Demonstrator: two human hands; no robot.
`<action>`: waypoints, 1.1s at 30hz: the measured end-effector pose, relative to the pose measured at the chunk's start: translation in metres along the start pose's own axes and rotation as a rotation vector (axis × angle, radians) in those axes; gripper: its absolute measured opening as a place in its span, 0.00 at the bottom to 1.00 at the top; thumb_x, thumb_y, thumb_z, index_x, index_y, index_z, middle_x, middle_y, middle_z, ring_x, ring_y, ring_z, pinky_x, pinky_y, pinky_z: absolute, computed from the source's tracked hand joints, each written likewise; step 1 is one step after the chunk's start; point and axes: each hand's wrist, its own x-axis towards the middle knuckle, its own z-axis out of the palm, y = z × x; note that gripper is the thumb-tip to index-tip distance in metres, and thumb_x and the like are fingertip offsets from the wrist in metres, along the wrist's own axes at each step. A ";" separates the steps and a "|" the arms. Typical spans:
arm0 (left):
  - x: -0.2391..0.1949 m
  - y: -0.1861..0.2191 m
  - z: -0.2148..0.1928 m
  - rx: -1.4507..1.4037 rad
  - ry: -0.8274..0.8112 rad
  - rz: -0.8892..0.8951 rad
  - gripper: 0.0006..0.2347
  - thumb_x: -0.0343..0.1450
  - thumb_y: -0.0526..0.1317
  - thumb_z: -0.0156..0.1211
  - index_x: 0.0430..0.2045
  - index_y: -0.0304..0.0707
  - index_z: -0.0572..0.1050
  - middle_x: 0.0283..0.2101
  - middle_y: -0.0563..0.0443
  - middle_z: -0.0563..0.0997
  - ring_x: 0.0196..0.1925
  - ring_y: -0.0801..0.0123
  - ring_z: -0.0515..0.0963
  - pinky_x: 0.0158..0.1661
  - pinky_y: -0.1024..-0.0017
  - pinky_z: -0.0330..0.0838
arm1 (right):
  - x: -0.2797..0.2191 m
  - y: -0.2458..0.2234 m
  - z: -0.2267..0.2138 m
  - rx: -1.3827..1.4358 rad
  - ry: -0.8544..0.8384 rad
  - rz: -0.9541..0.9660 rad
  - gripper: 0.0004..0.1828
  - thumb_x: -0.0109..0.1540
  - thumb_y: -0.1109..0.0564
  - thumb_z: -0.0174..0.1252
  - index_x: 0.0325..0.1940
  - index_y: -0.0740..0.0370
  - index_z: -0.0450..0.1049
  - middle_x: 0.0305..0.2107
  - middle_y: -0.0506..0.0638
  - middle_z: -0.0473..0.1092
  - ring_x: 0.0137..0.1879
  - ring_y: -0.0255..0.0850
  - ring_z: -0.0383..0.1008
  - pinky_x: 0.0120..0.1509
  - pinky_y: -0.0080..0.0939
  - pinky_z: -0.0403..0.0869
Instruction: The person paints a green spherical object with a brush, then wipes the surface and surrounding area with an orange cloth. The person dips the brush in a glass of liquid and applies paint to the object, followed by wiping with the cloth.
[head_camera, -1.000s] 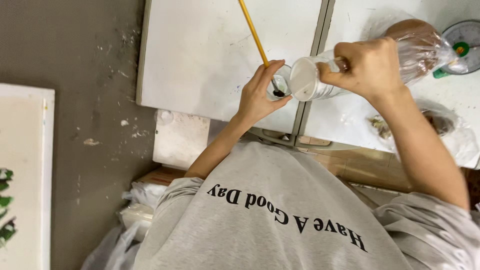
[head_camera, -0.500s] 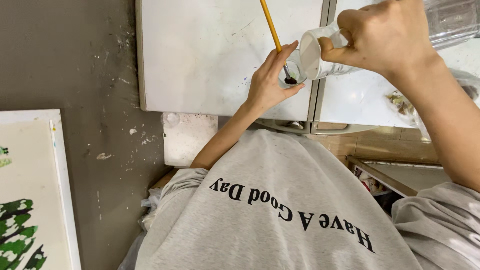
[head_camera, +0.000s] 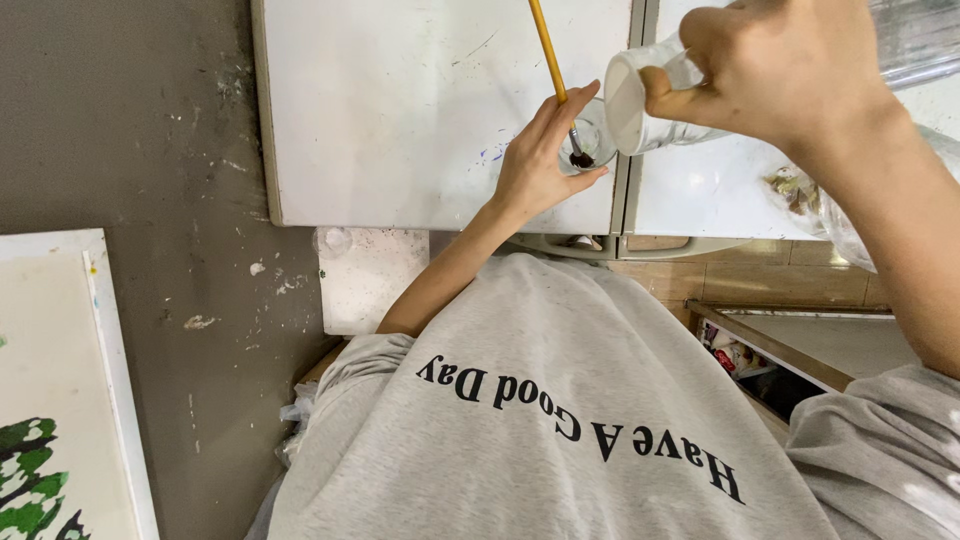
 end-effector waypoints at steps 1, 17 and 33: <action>0.000 0.001 -0.001 0.001 0.003 -0.001 0.43 0.59 0.43 0.82 0.69 0.48 0.60 0.62 0.47 0.73 0.60 0.56 0.79 0.57 0.65 0.80 | -0.001 0.001 -0.001 0.035 -0.010 0.021 0.27 0.65 0.40 0.66 0.19 0.56 0.71 0.11 0.43 0.60 0.18 0.36 0.60 0.27 0.33 0.62; 0.003 0.003 -0.007 -0.069 0.026 -0.063 0.42 0.60 0.39 0.82 0.69 0.48 0.61 0.65 0.47 0.73 0.63 0.59 0.79 0.59 0.67 0.81 | -0.096 0.082 0.135 1.084 0.176 0.740 0.15 0.69 0.53 0.61 0.30 0.62 0.71 0.21 0.47 0.66 0.25 0.34 0.64 0.32 0.36 0.62; 0.003 0.017 0.003 -0.057 -0.204 0.057 0.40 0.59 0.41 0.82 0.66 0.44 0.64 0.63 0.46 0.74 0.61 0.58 0.79 0.59 0.68 0.80 | -0.173 0.090 0.299 1.204 0.812 1.046 0.17 0.76 0.56 0.55 0.34 0.64 0.68 0.22 0.50 0.65 0.28 0.42 0.65 0.36 0.44 0.66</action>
